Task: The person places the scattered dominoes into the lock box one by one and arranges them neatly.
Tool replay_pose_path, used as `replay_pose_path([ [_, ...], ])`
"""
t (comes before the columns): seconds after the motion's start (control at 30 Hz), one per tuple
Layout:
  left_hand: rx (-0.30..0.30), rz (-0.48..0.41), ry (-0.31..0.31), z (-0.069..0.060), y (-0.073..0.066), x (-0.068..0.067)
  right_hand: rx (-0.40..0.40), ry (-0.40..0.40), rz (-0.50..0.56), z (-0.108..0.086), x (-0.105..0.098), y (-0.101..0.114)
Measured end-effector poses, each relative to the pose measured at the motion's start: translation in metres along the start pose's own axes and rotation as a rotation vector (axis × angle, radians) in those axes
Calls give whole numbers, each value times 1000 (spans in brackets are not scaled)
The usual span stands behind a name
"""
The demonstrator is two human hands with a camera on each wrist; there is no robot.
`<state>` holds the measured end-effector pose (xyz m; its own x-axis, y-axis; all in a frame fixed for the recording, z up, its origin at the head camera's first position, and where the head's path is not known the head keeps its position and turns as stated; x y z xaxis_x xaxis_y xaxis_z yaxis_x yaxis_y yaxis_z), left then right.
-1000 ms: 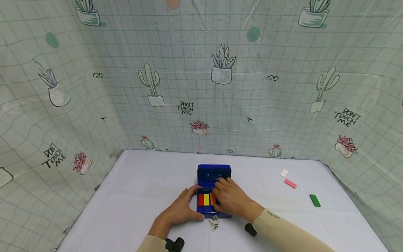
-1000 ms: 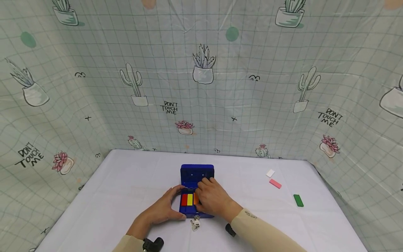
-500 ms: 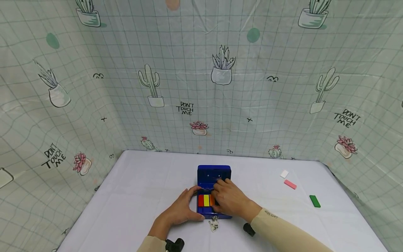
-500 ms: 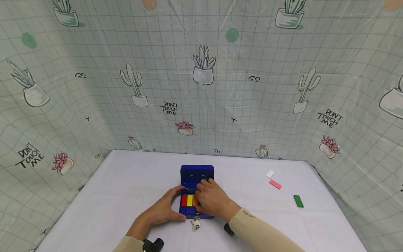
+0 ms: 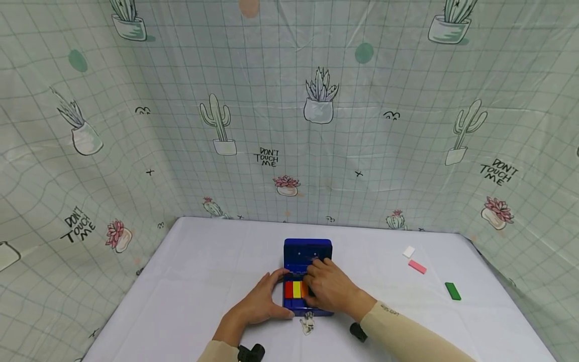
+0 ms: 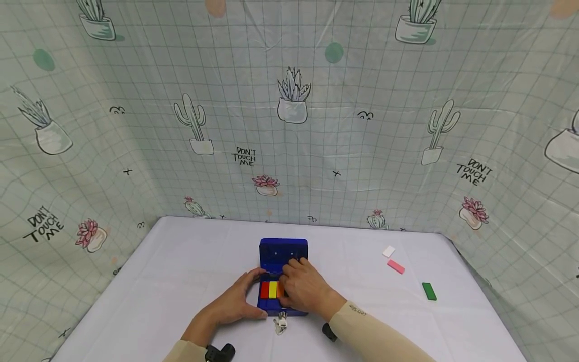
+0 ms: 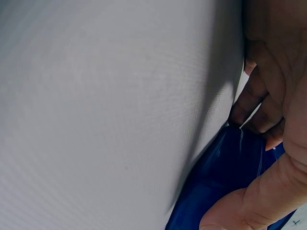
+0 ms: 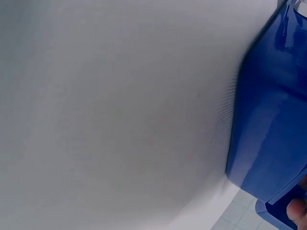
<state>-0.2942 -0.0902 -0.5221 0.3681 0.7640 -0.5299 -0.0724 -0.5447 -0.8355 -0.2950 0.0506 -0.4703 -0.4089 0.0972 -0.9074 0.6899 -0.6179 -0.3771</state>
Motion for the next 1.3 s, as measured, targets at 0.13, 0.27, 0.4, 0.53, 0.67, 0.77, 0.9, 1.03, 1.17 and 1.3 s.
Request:
replay_pose_path([
  [0.13, 7, -2, 1, 0, 0, 0, 14, -37, 9, -1, -2, -2],
  [0.27, 10, 0, -2, 0, 0, 0, 33, -112, 22, -4, -8, -7],
  [0.4, 13, -4, -2, 0, 0, 0, 43, -186, 33, -9, -14, -12],
  [0.53, 18, -8, -3, 1, 0, 0, 54, -214, 47, -15, -18, -19],
  [0.67, 7, -10, -8, 0, 0, 0, 84, -225, 57, -24, -22, -29],
  [0.77, -3, -2, -17, 0, 0, -1, 110, -236, 53, -33, -24, -39],
  [0.9, -15, 11, -28, 0, 0, -1, 150, -259, 44, -47, -25, -55],
  [1.03, -21, 17, -32, 0, 0, -1, 186, -286, 32, -63, -23, -73],
  [1.17, -17, 10, -30, 0, -1, 0, 211, -301, 12, -81, -18, -91],
  [1.3, -11, 4, -32, 0, -2, -1, 239, -306, -5, -102, -12, -111],
])
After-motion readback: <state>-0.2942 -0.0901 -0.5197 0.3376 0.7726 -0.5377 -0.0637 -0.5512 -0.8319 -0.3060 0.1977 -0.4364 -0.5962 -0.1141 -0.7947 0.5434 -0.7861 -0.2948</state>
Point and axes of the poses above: each hand's wrist, its own z-axis towards the middle knuckle, its own x-axis out of the palm, y = z × x, the point moved 9 cm from there along z, towards the middle knuckle, and after that the axes turned 2 degrees about -z, right-handed, at the moved point
